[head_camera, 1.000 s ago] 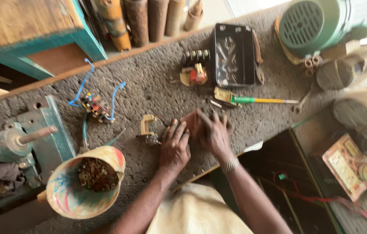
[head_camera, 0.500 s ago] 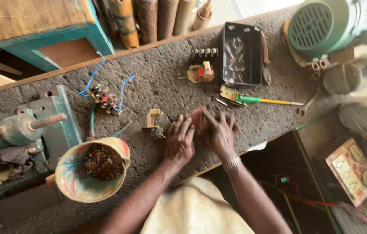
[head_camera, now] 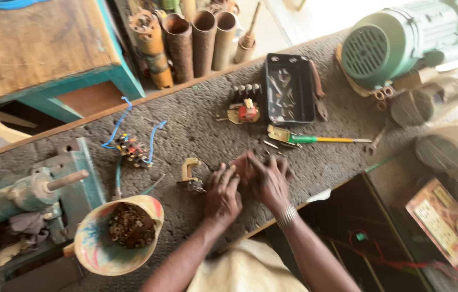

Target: The person sorts small metal parts from a container onto a workbench, then handles and assembles a small electrical component. They use a sanding block to clean the component's surfaces and place it on the bench.

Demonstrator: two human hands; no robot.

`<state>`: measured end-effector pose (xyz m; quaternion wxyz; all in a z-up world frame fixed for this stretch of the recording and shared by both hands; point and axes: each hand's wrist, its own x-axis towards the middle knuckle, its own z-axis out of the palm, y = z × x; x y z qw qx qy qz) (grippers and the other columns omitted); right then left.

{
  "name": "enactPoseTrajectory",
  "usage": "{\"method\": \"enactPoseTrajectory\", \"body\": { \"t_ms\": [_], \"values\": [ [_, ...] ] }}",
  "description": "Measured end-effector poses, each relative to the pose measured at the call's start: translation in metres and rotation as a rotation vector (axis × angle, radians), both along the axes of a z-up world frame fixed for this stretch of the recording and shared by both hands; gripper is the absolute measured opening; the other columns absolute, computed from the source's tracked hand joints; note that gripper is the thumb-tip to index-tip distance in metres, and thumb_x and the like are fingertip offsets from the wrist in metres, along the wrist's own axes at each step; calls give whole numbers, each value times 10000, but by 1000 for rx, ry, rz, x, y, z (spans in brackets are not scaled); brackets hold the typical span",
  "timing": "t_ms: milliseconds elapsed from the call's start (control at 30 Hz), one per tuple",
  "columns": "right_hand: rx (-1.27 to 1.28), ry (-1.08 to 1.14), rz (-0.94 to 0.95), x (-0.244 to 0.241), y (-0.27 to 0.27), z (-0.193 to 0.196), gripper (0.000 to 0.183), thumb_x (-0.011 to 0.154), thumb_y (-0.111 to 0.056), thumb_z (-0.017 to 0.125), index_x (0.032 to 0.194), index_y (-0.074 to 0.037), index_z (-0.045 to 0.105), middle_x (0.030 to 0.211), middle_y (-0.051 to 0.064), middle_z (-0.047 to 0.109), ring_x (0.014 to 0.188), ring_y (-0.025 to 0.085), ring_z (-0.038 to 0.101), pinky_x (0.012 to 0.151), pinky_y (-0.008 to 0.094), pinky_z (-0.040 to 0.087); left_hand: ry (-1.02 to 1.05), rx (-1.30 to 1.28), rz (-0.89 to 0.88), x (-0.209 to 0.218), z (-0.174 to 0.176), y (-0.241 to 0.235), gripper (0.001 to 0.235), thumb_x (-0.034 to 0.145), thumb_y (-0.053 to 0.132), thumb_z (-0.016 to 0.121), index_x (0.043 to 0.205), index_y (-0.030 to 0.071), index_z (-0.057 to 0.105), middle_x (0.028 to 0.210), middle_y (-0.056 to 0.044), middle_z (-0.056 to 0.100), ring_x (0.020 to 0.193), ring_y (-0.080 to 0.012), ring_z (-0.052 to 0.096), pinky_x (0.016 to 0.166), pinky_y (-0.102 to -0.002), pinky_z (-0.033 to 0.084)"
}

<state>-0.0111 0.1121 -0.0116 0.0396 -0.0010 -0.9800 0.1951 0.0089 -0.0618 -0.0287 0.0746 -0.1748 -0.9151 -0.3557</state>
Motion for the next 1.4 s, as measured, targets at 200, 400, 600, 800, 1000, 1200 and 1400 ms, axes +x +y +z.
{"method": "enactPoseTrajectory", "body": {
  "t_ms": [200, 400, 600, 800, 1000, 1200, 1400],
  "values": [
    [-163, 17, 40, -3, 11, -16, 719, 877, -147, 633, 1570, -254, 473, 1401, 316, 517, 1237, 435, 523, 1062, 512, 427, 90, 18, 17, -1, -2, 2, 386, 831, 91, 550, 1176, -43, 663, 1377, -215, 582, 1357, -425, 482, 1140, -560, 307],
    [207, -83, 3, 18, -6, 20, 671, 766, -281, 747, 1421, -351, 614, 1051, 134, 580, 983, 376, 472, 846, 514, 389, 4, -38, -3, 7, -12, 2, 381, 854, 57, 541, 1210, -23, 650, 1379, -204, 581, 1390, -405, 474, 1167, -524, 327],
    [62, -10, 25, 22, -3, 22, 614, 818, -277, 747, 1417, -295, 615, 1069, 152, 567, 1008, 368, 468, 862, 499, 425, 26, -93, 7, 10, -22, 6, 332, 914, 43, 520, 1219, 1, 644, 1453, -185, 572, 1425, -393, 464, 1219, -517, 311],
    [69, -98, 15, 18, -1, 14, 660, 808, -237, 735, 1448, -290, 582, 1062, 192, 555, 996, 386, 461, 842, 517, 439, 35, 14, -6, 13, -22, 5, 539, 861, -3, 506, 1397, 0, 555, 1457, -197, 568, 1430, -416, 430, 1196, -526, 290],
    [88, -6, 90, 13, -3, 19, 652, 828, -259, 737, 1463, -284, 591, 1030, 191, 579, 1011, 368, 493, 1016, 600, 379, 4, -62, 12, 8, -9, 2, 571, 862, 44, 528, 1425, 6, 438, 1440, -233, 559, 1405, -432, 436, 1183, -555, 294],
    [125, -79, 44, 8, -6, 24, 591, 779, -282, 774, 1352, -320, 634, 1060, 173, 590, 1026, 393, 463, 901, 594, 401, 27, 38, 68, 12, -2, 2, 650, 834, 56, 555, 1460, -10, 396, 1414, -329, 511, 1372, -452, 449, 1177, -560, 306],
    [99, 70, 106, 17, 4, 8, 699, 726, -302, 787, 1408, -320, 633, 1139, 166, 574, 1082, 440, 448, 872, 594, 415, 13, 65, 53, 22, -10, 6, 660, 876, 40, 567, 1508, 7, 381, 1482, -311, 490, 1411, -452, 453, 1210, -529, 324]
  ]
}}
